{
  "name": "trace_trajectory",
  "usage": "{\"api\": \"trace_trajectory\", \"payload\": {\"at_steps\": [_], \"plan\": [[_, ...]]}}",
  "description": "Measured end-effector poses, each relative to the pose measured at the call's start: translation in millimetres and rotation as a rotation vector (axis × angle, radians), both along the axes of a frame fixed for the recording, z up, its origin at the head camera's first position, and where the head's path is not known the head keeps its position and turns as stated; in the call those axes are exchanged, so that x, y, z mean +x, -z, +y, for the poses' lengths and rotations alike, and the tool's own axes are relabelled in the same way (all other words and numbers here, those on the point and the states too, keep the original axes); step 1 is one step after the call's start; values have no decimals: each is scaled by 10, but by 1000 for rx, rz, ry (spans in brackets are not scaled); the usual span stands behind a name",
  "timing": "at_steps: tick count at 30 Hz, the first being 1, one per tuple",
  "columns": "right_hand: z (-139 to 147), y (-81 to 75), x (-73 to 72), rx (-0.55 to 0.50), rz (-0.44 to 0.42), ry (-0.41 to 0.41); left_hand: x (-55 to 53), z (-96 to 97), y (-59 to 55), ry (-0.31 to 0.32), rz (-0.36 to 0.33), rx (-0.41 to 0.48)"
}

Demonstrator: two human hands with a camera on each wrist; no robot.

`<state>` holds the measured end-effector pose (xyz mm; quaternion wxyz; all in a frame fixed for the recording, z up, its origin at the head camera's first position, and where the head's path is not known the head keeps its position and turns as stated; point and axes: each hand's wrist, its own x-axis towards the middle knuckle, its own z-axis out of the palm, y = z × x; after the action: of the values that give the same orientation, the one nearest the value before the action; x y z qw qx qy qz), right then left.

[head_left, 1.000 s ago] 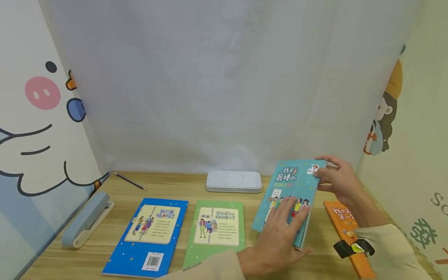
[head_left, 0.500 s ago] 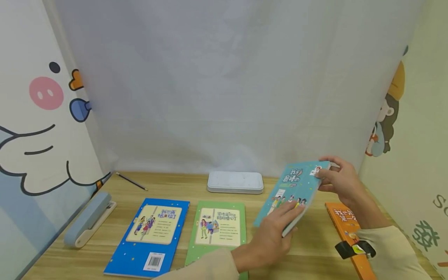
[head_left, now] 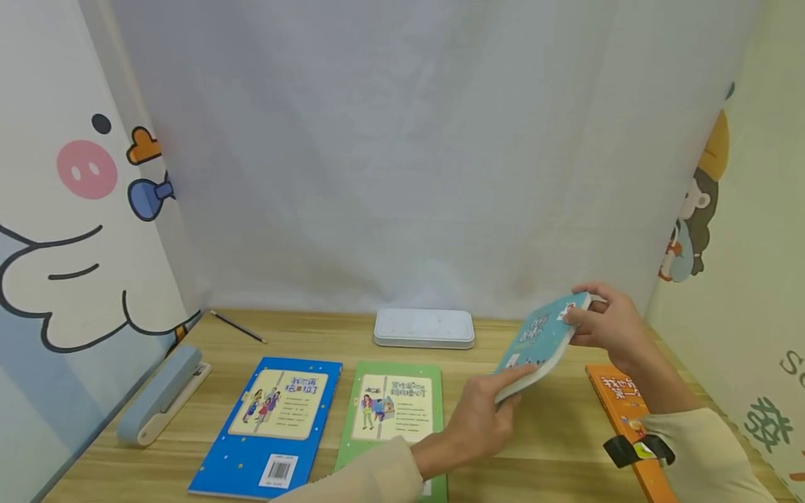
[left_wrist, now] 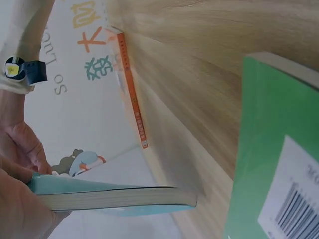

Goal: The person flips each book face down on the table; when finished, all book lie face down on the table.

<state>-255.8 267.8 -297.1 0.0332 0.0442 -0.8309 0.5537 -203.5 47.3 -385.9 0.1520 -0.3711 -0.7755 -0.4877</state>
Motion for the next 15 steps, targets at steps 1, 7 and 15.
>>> {"api": "trace_trajectory", "payload": {"at_steps": [1,7,15], "plan": [[-8,2,-3,3,-2,-4,-2,-9,-10,8,-30,11],[-38,4,-17,37,-9,-13,-22,-66,-72,55,-202,84],[-47,18,-46,78,10,-6,-54,-122,-104,86,-257,82]]}}
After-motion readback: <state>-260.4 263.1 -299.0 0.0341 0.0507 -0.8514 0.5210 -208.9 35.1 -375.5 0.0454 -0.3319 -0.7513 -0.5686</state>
